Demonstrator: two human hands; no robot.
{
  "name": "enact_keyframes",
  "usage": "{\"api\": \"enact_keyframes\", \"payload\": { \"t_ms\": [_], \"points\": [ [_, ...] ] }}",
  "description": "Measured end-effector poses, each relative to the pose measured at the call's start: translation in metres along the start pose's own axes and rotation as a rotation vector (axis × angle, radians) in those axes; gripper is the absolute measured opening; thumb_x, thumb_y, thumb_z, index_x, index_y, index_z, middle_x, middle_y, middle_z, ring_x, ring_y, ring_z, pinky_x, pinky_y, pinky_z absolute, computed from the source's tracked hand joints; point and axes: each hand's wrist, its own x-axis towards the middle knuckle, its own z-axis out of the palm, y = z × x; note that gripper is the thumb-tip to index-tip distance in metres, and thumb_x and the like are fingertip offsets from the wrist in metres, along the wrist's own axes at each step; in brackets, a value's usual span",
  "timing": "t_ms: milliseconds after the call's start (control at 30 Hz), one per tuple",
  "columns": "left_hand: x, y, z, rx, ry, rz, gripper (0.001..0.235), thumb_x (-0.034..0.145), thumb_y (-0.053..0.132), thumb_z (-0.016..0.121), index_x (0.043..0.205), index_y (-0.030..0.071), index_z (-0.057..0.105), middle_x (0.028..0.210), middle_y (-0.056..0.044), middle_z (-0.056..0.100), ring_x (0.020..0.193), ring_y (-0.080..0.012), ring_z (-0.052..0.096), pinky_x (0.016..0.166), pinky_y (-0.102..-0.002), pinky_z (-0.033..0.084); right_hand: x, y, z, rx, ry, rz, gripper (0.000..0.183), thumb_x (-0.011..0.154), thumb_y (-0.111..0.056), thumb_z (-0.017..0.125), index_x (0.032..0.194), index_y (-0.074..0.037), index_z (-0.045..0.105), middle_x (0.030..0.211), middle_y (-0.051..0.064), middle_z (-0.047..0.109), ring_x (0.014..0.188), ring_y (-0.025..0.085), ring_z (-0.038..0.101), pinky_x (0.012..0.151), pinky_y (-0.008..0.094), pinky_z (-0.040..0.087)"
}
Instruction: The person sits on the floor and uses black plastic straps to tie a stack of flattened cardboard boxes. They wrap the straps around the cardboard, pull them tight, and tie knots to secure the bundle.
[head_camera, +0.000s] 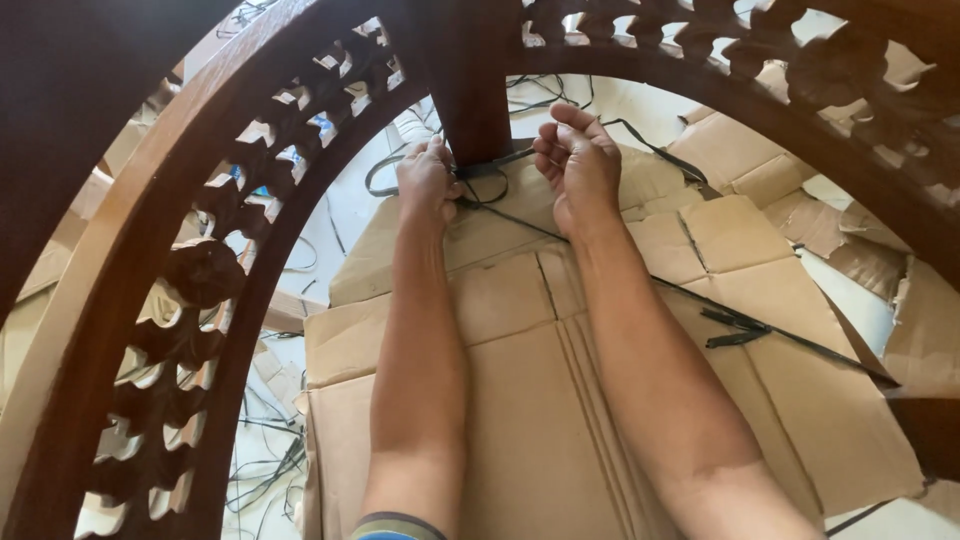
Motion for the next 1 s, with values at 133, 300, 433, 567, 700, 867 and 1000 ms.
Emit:
{"api": "enact_keyframes", "payload": {
  "t_ms": [133, 300, 433, 567, 700, 867, 1000],
  "points": [
    [-0.002, 0.005, -0.003, -0.011, -0.111, -0.006, 0.028, 0.104, 0.017, 0.055, 0.079, 0.004, 0.055, 0.061, 0.001, 0.032, 0.04, -0.006, 0.032, 0.031, -0.018, 0.029, -0.009, -0.008, 0.01, -0.168, 0.047, -0.062, 0.027, 0.1, -0.007, 0.049, 0.117, -0.02, 0.066, 0.102, 0.0, 0.074, 0.079, 0.009, 0.073, 0.07, 0.02, 0.062],
    [-0.003, 0.01, -0.011, 0.041, -0.206, -0.043, 0.028, 0.107, 0.018, 0.054, 0.08, 0.01, 0.05, 0.064, 0.002, 0.037, 0.046, -0.0061, 0.032, 0.035, -0.019, 0.027, -0.023, -0.037, 0.037, -0.377, 0.098, -0.005, 0.024, 0.104, -0.008, 0.046, 0.114, -0.021, 0.063, 0.098, 0.003, 0.068, 0.069, 0.009, 0.065, 0.058, 0.019, 0.054],
    [0.001, 0.008, -0.011, 0.036, -0.218, -0.085, 0.032, 0.107, 0.018, 0.054, 0.077, 0.014, 0.045, 0.066, 0.001, 0.038, 0.047, -0.0083, 0.027, 0.035, -0.022, 0.023, 0.002, -0.048, 0.054, -0.645, 0.063, 0.01, 0.026, 0.105, -0.019, 0.045, 0.125, -0.012, 0.059, 0.125, 0.002, 0.065, 0.078, 0.009, 0.072, 0.056, 0.017, 0.056],
    [-0.005, 0.014, -0.011, 0.075, -0.199, -0.082, 0.031, 0.109, 0.019, 0.053, 0.079, 0.014, 0.047, 0.067, 0.001, 0.038, 0.05, -0.0085, 0.029, 0.035, -0.021, 0.025, 0.052, -0.021, 0.05, -0.522, 0.0, 0.116, 0.044, 0.09, -0.016, 0.041, 0.132, -0.012, 0.055, 0.105, 0.0, 0.062, 0.065, 0.013, 0.067, 0.044, 0.018, 0.044],
    [0.003, 0.011, -0.013, 0.064, -0.24, -0.101, 0.031, 0.107, 0.02, 0.053, 0.078, 0.015, 0.048, 0.065, 0.002, 0.04, 0.045, -0.0057, 0.027, 0.034, -0.021, 0.019, 0.072, -0.009, 0.047, -0.533, 0.011, 0.217, 0.033, 0.1, -0.025, 0.051, 0.132, -0.018, 0.057, 0.107, 0.01, 0.074, 0.053, 0.013, 0.059, 0.044, 0.021, 0.041],
    [0.011, 0.005, -0.013, 0.084, -0.293, -0.072, 0.025, 0.097, 0.005, 0.053, 0.076, 0.017, 0.049, 0.059, 0.001, 0.04, 0.04, -0.0043, 0.029, 0.03, -0.021, 0.017, 0.074, -0.004, 0.032, -0.363, -0.013, 0.277, 0.045, 0.099, -0.009, 0.037, 0.139, -0.019, 0.053, 0.092, 0.007, 0.068, 0.052, 0.015, 0.056, 0.041, 0.022, 0.034],
    [-0.001, 0.014, -0.016, 0.05, -0.27, -0.121, 0.025, 0.109, 0.014, 0.047, 0.085, 0.015, 0.051, 0.061, 0.004, 0.037, 0.042, -0.0039, 0.027, 0.032, -0.021, 0.018, 0.053, -0.026, 0.04, -0.515, -0.155, 0.306, 0.05, 0.103, -0.024, 0.048, 0.152, -0.017, 0.041, 0.121, 0.011, 0.067, 0.064, 0.013, 0.061, 0.049, 0.02, 0.043]
  ]
}}
